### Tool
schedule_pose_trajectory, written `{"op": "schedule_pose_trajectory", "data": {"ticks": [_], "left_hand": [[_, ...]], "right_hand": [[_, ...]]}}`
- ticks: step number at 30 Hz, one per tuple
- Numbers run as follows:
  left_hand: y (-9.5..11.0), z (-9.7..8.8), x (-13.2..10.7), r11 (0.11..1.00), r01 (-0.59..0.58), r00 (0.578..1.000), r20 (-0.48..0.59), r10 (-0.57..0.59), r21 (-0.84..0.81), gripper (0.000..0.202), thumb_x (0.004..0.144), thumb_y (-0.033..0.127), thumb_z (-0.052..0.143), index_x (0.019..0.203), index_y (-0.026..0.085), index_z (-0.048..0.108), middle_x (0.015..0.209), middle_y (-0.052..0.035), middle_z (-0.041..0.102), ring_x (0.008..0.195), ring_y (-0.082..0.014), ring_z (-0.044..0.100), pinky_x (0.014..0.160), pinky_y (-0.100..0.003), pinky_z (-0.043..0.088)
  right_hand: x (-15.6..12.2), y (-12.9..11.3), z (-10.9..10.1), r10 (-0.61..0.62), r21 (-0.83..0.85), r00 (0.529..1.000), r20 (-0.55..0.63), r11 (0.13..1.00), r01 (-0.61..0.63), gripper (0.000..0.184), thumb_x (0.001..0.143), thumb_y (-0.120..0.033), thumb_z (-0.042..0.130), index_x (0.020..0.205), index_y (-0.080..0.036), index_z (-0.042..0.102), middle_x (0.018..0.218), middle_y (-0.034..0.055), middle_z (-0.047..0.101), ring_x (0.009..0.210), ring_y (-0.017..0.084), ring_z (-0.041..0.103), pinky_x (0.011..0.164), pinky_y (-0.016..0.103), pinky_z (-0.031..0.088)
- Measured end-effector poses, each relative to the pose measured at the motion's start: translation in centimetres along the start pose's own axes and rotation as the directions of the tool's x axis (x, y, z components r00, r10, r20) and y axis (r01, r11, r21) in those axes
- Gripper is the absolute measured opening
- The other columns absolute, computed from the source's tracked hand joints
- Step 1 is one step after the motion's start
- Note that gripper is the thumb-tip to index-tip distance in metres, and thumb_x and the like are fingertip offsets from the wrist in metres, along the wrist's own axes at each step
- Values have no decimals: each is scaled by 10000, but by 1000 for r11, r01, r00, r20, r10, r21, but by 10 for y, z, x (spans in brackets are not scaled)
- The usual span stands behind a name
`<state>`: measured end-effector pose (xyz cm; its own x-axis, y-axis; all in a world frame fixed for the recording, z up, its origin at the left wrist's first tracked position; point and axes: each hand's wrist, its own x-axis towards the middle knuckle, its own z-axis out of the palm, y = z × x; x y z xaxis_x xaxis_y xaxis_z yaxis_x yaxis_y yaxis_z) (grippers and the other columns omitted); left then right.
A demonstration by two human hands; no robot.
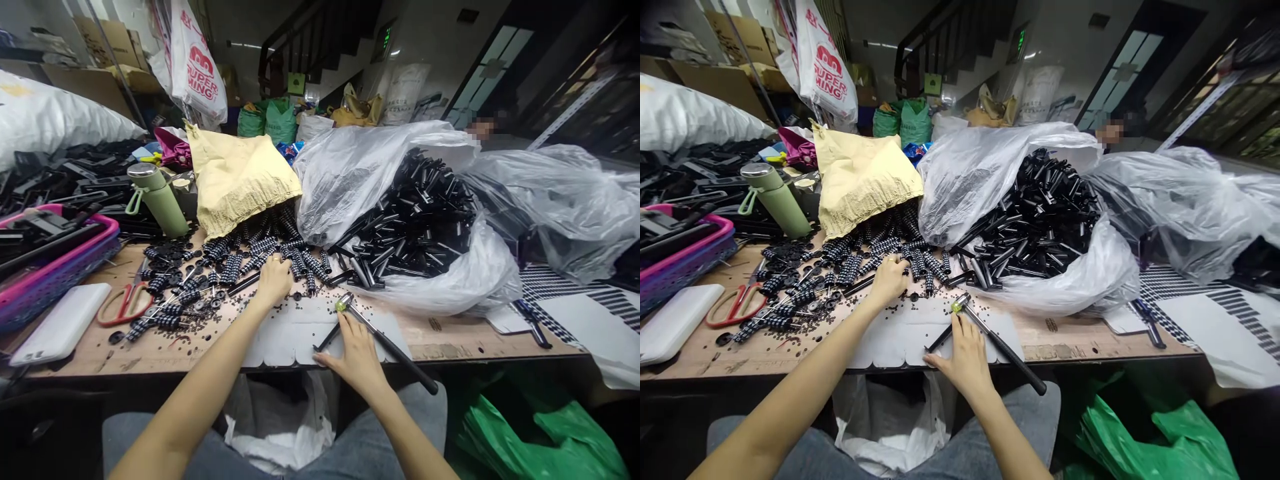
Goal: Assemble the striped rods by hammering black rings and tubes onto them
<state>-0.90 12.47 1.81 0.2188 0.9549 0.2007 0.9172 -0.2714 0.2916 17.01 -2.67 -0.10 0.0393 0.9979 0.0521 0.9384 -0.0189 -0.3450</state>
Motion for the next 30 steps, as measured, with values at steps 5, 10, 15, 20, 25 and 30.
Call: {"op": "schedule_pose_trajectory", "data": {"ticks": [5,10,15,20,25,30], "left_hand": [[-29,-12,-8,919,-393,909,153,388,7,357,681,29,435,943,223,583,1192,-77,447,1228,-256,252,946,-423,280],[-23,-19,-20,902,-302,931,110,349,-309,344,803,137,383,1138,189,441,1124,-85,521,1095,-204,433,943,-389,320],[-5,-15,-49,813,-179,975,11,222,-554,435,871,256,301,1295,192,224,1314,-107,366,1180,-196,375,936,-347,346],[-9,6,-83,946,-217,972,37,232,-241,359,821,186,422,1180,191,414,1070,-98,540,1016,-222,477,862,-394,373],[-21,-6,-100,909,-254,967,-71,244,-331,233,803,195,485,1033,193,527,935,-73,579,918,-208,501,816,-376,392],[-2,-25,-93,542,-117,992,-127,20,-832,217,766,332,557,918,177,556,918,-56,561,898,-163,520,811,-302,415]], "right_hand": [[4,-3,2,3,5,1000,-23,1000,-3,918,539,-629,623,1288,-190,324,1261,130,388,1145,340,332,921,480,275],[6,-3,2,2,81,999,-45,997,1,937,552,-562,652,1314,-186,258,1247,126,387,1155,324,329,934,464,290],[5,-3,1,-45,124,996,-78,991,55,987,566,-550,652,1339,-171,167,1282,133,344,1186,304,311,964,452,283],[4,-3,7,-41,109,999,-34,993,44,973,554,-549,659,1327,-179,200,1296,137,337,1196,324,304,956,482,280],[3,-3,8,-30,118,999,-19,993,32,959,556,-550,658,1319,-164,222,1308,141,335,1205,318,298,963,474,286],[1,-8,5,-102,189,995,-21,976,104,1000,551,-533,674,1332,-153,179,1323,159,312,1229,309,273,982,474,277]]}}
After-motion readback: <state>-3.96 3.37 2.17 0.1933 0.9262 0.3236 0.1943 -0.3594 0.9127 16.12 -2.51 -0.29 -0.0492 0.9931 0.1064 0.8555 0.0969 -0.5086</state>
